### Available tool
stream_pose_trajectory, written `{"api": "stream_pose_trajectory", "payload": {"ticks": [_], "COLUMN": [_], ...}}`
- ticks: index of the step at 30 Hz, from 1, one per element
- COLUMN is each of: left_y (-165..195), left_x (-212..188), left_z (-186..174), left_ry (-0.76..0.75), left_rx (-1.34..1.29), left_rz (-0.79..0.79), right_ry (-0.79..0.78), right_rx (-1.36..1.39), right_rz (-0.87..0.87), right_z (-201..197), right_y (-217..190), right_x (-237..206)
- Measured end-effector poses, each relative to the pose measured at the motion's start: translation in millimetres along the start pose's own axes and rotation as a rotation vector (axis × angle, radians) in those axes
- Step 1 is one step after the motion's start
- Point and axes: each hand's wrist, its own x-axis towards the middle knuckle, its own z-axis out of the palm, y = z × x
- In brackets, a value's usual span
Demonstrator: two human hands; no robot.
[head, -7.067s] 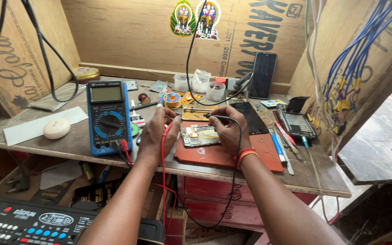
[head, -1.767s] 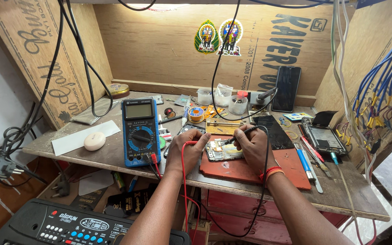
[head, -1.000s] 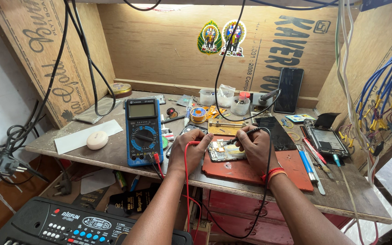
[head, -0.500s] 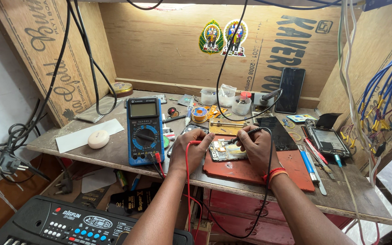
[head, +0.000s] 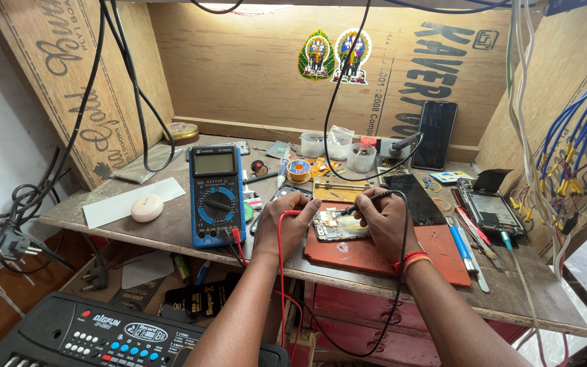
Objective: The person holds multimeter probes against a disassembled phone motherboard on the workbench, touching probe tips to different points on the board while steadying it with the other hand. They reposition the board and probes repeatedly to test multiple contact points, then set the probes down and handle the board by hand.
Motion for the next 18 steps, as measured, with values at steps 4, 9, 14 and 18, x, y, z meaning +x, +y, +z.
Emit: {"api": "stream_pose_trajectory", "payload": {"ticks": [4, 9, 14, 18], "left_y": [-0.2, 2.7, 1.7, -1.3], "left_x": [-0.3, -1.0, -0.9, 1.0], "left_z": [-0.3, -1.9, -3.4, -0.9], "left_ry": [0.009, 0.003, -0.009, -0.011], "left_rx": [-0.004, 0.008, -0.032, -0.006], "left_rz": [0.018, -0.028, -0.012, -0.038], "right_ry": [0.000, -0.004, -0.004, -0.002], "right_rx": [0.002, 0.028, 0.027, 0.013], "right_rz": [0.009, 0.020, 0.024, 0.037], "right_z": [0.1, 0.6, 1.3, 1.4], "right_y": [-0.1, -1.2, -4.1, -6.4], "right_x": [-0.8, -1.3, -2.3, -3.3]}}
